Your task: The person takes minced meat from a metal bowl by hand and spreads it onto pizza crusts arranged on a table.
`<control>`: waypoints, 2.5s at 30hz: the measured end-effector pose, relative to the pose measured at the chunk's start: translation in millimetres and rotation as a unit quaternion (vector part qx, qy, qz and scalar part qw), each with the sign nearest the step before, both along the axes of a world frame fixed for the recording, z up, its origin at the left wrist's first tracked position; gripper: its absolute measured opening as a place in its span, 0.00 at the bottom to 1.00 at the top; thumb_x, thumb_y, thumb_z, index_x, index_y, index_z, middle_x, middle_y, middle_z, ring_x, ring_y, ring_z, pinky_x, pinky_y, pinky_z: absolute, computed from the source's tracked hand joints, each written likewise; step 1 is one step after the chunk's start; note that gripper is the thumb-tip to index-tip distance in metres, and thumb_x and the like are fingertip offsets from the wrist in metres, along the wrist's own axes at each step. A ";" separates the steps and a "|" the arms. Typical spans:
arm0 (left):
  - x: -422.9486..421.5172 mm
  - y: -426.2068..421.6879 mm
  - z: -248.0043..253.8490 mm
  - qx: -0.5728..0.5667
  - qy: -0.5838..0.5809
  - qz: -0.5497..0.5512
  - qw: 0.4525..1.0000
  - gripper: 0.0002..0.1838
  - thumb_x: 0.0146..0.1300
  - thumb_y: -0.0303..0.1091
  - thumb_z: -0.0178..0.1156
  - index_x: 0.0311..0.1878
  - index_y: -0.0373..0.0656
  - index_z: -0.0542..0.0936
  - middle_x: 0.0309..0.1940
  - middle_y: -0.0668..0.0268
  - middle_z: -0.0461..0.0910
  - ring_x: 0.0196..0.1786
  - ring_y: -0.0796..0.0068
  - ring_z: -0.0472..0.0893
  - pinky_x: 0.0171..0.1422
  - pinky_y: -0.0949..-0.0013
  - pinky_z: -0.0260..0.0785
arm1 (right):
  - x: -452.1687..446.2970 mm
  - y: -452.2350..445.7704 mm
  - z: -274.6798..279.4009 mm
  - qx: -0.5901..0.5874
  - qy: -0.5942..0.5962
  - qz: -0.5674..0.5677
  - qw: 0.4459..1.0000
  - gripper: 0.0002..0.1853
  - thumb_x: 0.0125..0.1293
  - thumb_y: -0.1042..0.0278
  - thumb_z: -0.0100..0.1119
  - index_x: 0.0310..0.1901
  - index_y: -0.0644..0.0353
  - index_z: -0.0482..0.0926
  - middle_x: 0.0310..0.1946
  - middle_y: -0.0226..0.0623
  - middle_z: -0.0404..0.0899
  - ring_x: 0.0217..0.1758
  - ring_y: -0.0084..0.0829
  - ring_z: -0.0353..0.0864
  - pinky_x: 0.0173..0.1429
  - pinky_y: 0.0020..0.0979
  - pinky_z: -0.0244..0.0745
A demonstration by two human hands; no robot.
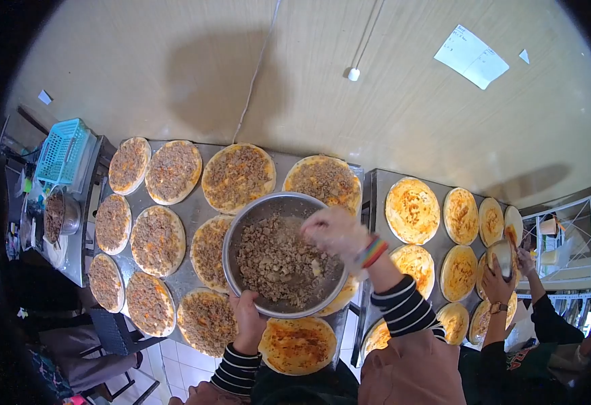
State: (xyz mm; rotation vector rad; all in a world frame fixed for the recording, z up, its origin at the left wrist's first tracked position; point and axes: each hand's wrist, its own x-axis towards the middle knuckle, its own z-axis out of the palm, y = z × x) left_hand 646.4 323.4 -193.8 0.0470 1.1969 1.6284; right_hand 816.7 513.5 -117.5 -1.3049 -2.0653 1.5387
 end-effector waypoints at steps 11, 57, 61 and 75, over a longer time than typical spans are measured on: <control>-23.7 -9.6 26.5 -0.018 0.014 0.058 0.998 0.29 0.47 0.18 0.43 0.57 0.42 0.63 0.49 0.60 0.69 0.49 0.66 0.72 0.53 0.66 0.70 | 67.2 128.0 -105.0 0.023 -0.103 -0.231 0.967 0.11 0.53 0.71 0.54 0.39 0.58 0.80 0.31 0.38 0.80 0.30 0.30 0.77 0.35 0.28 0.72; -77.0 -45.8 32.7 -0.060 0.030 0.103 0.992 0.31 0.46 0.20 0.44 0.59 0.43 0.62 0.51 0.61 0.67 0.51 0.66 0.71 0.56 0.64 0.68 | 33.1 5.8 -95.7 0.385 -0.288 0.008 0.877 0.08 0.47 0.73 0.56 0.31 0.53 0.79 0.30 0.33 0.75 0.34 0.38 0.77 0.36 0.36 0.73; -71.1 -40.0 31.3 -0.044 0.032 0.122 0.991 0.25 0.47 0.21 0.45 0.53 0.43 0.65 0.42 0.64 0.69 0.44 0.69 0.72 0.48 0.65 0.71 | 33.9 26.1 -105.0 0.381 -0.310 -0.032 0.870 0.13 0.53 0.73 0.52 0.40 0.47 0.79 0.39 0.34 0.79 0.42 0.36 0.79 0.43 0.34 0.75; -68.2 -44.0 32.9 -0.035 0.056 0.067 0.996 0.24 0.47 0.21 0.46 0.52 0.43 0.66 0.40 0.65 0.69 0.42 0.70 0.73 0.45 0.67 0.71 | 18.8 29.5 -94.6 0.356 -0.284 -0.082 0.886 0.14 0.54 0.76 0.49 0.40 0.50 0.78 0.41 0.39 0.78 0.43 0.42 0.78 0.47 0.37 0.74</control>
